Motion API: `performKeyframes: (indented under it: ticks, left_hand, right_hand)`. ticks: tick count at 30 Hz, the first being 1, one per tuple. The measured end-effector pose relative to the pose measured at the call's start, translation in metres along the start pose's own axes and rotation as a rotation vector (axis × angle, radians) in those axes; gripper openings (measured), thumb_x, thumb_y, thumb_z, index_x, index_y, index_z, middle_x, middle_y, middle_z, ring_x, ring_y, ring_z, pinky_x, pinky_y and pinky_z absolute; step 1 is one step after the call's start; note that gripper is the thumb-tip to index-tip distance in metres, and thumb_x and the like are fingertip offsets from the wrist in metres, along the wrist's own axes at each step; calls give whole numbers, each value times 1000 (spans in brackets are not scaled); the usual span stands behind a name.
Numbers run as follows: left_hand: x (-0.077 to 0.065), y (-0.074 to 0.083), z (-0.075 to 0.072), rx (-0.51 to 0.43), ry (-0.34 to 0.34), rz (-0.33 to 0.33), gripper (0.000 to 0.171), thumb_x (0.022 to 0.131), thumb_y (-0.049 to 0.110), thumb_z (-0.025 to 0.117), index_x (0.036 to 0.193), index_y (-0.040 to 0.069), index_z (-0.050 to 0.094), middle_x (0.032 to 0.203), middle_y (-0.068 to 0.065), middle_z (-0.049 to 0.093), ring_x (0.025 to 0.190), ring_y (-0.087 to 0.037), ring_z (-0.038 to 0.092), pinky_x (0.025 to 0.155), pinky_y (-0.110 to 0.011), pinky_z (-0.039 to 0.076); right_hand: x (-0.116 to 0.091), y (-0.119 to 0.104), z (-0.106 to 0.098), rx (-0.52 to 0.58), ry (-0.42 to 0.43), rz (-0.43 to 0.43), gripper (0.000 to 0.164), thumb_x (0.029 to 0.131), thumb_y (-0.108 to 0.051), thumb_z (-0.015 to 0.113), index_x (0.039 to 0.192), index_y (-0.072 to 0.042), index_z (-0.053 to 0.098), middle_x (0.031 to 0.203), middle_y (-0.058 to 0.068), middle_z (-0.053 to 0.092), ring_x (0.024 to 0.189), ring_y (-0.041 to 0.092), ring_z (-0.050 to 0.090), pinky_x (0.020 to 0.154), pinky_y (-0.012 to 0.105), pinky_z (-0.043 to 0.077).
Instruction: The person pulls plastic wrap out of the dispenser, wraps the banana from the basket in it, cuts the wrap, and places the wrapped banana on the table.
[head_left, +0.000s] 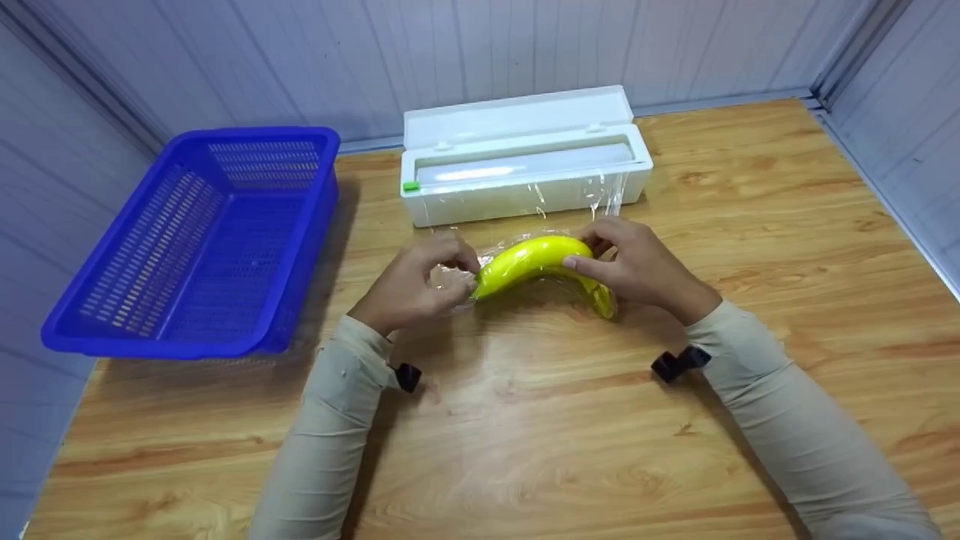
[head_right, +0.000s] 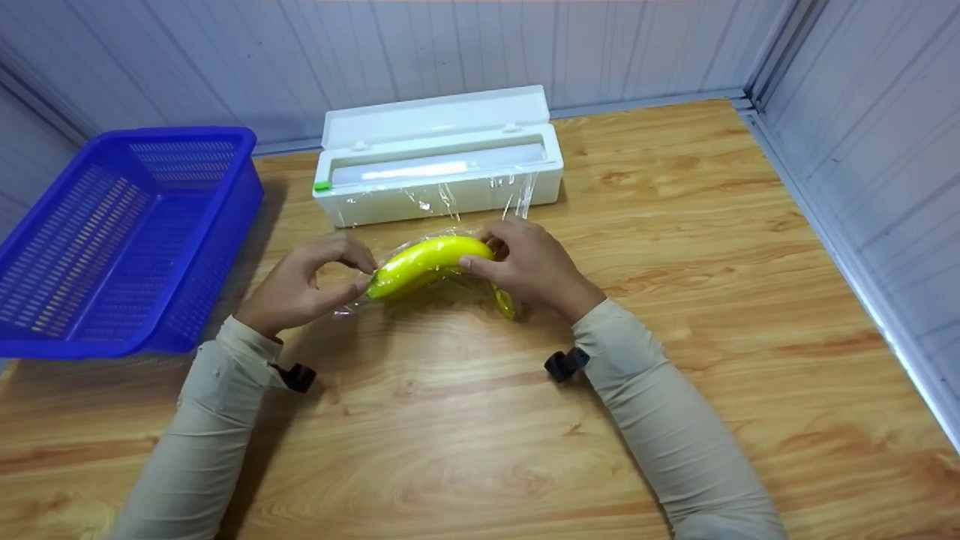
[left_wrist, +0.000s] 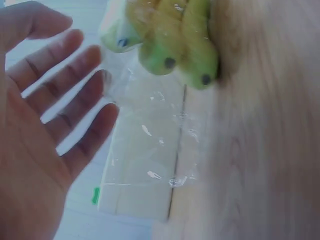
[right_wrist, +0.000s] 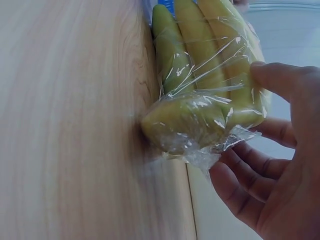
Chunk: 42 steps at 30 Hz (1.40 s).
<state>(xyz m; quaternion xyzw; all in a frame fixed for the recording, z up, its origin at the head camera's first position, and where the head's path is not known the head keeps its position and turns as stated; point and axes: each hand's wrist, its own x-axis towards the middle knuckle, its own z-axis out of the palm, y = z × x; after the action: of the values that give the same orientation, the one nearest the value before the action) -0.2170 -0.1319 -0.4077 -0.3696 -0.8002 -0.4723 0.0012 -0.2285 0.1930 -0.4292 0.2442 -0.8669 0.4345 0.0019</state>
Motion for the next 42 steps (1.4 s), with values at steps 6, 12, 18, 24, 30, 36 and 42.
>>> performKeyframes:
  ticks: [6, 12, 18, 24, 30, 36, 42]
  left_hand:
    - [-14, -1, -1, 259, -82, -148, 31, 81, 28, 85, 99, 16, 63, 103, 9, 58, 100, -19, 61, 88, -39, 52]
    - [-14, -5, 0, 255, -134, -259, 19, 88, 21, 80, 100, 17, 66, 100, 8, 63, 98, -13, 61, 88, -36, 53]
    - [-15, -12, -4, -37, -141, -356, 9, 93, 11, 73, 101, 10, 77, 98, -3, 73, 92, -18, 65, 86, -36, 53]
    - [-20, -19, -7, -237, -166, -463, 18, 99, 8, 62, 110, 9, 77, 108, -10, 73, 104, -24, 65, 92, -39, 52]
    - [-20, -23, -6, -346, -169, -474, 22, 103, 10, 56, 114, 4, 74, 111, -13, 72, 109, -26, 65, 98, -39, 51]
    - [-20, -26, -4, -434, -123, -467, 24, 104, 3, 48, 115, -4, 68, 107, -21, 70, 101, -32, 66, 92, -39, 54]
    - [-15, -23, 10, -268, 33, -451, 10, 102, 8, 58, 110, 4, 60, 93, -12, 65, 83, -26, 64, 75, -37, 54]
  right_hand:
    - [0, 1, 1, 10, -6, 6, 29, 92, -29, 75, 107, -4, 70, 96, 6, 66, 88, 19, 61, 78, 35, 54]
    - [-1, 2, 0, 2, -17, 6, 29, 93, -31, 74, 106, -6, 69, 96, 3, 66, 87, 18, 62, 77, 33, 55]
    - [-1, 1, -1, -1, -23, 9, 31, 93, -34, 73, 108, -7, 69, 97, 2, 66, 88, 18, 61, 77, 32, 55]
    - [-2, 2, -1, -7, -33, 8, 29, 94, -31, 73, 108, -6, 68, 97, 4, 65, 88, 18, 61, 77, 32, 54]
    - [-2, 3, -2, -7, -31, 18, 29, 94, -32, 72, 106, -6, 68, 97, 5, 65, 88, 18, 60, 78, 35, 54]
    - [-1, 2, -1, -4, -33, 15, 29, 95, -31, 71, 107, -5, 68, 97, 6, 66, 89, 18, 60, 79, 36, 53]
    - [0, 2, 0, 6, -31, -9, 28, 94, -30, 72, 108, -5, 68, 95, 4, 66, 87, 18, 60, 77, 37, 54]
